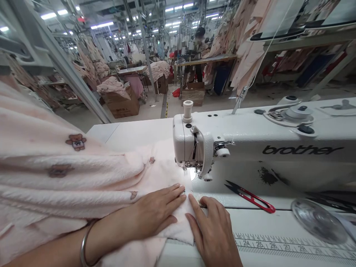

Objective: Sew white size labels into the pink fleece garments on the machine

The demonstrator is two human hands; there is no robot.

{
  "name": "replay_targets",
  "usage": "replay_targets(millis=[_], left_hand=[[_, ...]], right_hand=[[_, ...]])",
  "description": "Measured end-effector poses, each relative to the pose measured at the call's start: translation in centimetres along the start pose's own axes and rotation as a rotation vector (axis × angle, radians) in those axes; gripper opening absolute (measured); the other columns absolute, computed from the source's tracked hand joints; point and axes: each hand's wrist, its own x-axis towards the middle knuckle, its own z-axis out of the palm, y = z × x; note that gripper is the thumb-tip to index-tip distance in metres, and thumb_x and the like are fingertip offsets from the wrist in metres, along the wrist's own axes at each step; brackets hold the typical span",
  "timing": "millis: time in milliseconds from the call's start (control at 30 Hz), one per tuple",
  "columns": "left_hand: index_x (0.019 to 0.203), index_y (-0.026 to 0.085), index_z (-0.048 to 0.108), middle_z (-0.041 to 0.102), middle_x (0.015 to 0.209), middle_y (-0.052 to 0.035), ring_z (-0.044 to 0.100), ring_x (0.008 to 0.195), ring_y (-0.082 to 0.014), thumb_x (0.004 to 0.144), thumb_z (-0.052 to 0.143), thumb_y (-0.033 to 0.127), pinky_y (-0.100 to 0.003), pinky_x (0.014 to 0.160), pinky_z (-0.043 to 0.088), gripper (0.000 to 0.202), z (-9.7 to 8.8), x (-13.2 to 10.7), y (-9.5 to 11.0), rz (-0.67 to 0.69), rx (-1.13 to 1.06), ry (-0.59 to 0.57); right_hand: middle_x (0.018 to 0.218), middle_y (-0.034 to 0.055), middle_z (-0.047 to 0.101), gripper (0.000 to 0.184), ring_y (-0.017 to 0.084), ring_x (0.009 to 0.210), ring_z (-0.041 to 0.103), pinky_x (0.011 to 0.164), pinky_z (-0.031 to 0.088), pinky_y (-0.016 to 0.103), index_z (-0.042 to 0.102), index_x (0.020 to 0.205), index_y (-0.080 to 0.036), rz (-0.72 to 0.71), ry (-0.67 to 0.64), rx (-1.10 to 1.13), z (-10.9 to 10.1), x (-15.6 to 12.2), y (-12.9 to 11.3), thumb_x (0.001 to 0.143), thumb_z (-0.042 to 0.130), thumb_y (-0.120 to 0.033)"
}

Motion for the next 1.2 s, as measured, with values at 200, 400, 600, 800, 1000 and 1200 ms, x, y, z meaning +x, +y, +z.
replay_targets(millis=[200, 400, 600, 800, 1000, 1200], left_hand=[[0.144, 0.013, 0.032, 0.028, 0.151, -0.0136, 0.030, 0.139, -0.0235, 0.096, 0.041, 0.032, -0.037, 0.113, 0.035, 0.053, 0.23, -0.13, -0.08, -0.010, 0.035, -0.007], [0.143, 0.014, 0.032, 0.029, 0.150, -0.0136, 0.031, 0.138, -0.0239, 0.094, 0.046, 0.030, -0.037, 0.114, 0.033, 0.054, 0.49, -0.20, -0.18, -0.010, 0.002, 0.022], [0.144, 0.015, 0.031, 0.028, 0.151, -0.0128, 0.030, 0.139, -0.0237, 0.094, 0.045, 0.031, -0.038, 0.113, 0.034, 0.054, 0.59, -0.24, -0.24, -0.004, 0.036, 0.012], [0.144, 0.014, 0.030, 0.028, 0.151, -0.0132, 0.030, 0.139, -0.0241, 0.095, 0.042, 0.031, -0.038, 0.112, 0.036, 0.053, 0.50, -0.03, -0.04, -0.008, 0.071, -0.014], [0.144, 0.015, 0.030, 0.028, 0.151, -0.0133, 0.031, 0.138, -0.0242, 0.093, 0.045, 0.029, -0.038, 0.112, 0.036, 0.054, 0.56, -0.25, -0.04, -0.019, 0.025, 0.007], [0.144, 0.015, 0.029, 0.028, 0.151, -0.0133, 0.029, 0.139, -0.0246, 0.092, 0.047, 0.027, -0.038, 0.113, 0.035, 0.056, 0.77, -0.23, -0.20, -0.012, -0.015, 0.033]], right_hand=[[0.108, 0.0141, 0.047, 0.038, 0.028, 0.103, 0.046, 0.082, 0.041, 0.042, 0.051, 0.127, -0.012, -0.003, 0.011, 0.003, 0.02, 0.09, -0.12, 0.092, 0.051, -0.027], [0.109, 0.0142, 0.047, 0.037, 0.028, 0.104, 0.046, 0.082, 0.041, 0.043, 0.051, 0.127, -0.012, -0.003, 0.012, 0.001, 0.02, -0.07, -0.10, 0.092, 0.050, -0.027], [0.109, 0.0139, 0.047, 0.037, 0.028, 0.104, 0.046, 0.082, 0.041, 0.042, 0.050, 0.127, -0.012, 0.003, 0.009, -0.002, -0.02, -0.07, -0.08, 0.093, 0.048, -0.027], [0.109, 0.0140, 0.047, 0.037, 0.028, 0.104, 0.046, 0.082, 0.040, 0.042, 0.051, 0.127, -0.012, -0.011, 0.011, -0.011, 0.12, 0.00, -0.02, 0.092, 0.050, -0.027], [0.109, 0.0143, 0.047, 0.037, 0.028, 0.103, 0.046, 0.082, 0.039, 0.041, 0.051, 0.127, -0.012, -0.008, 0.011, 0.001, 0.18, -0.11, 0.10, 0.093, 0.050, -0.025], [0.109, 0.0146, 0.047, 0.036, 0.028, 0.103, 0.046, 0.082, 0.039, 0.041, 0.052, 0.126, -0.012, -0.018, 0.026, 0.004, 0.25, -0.13, 0.13, 0.092, 0.050, -0.024]])
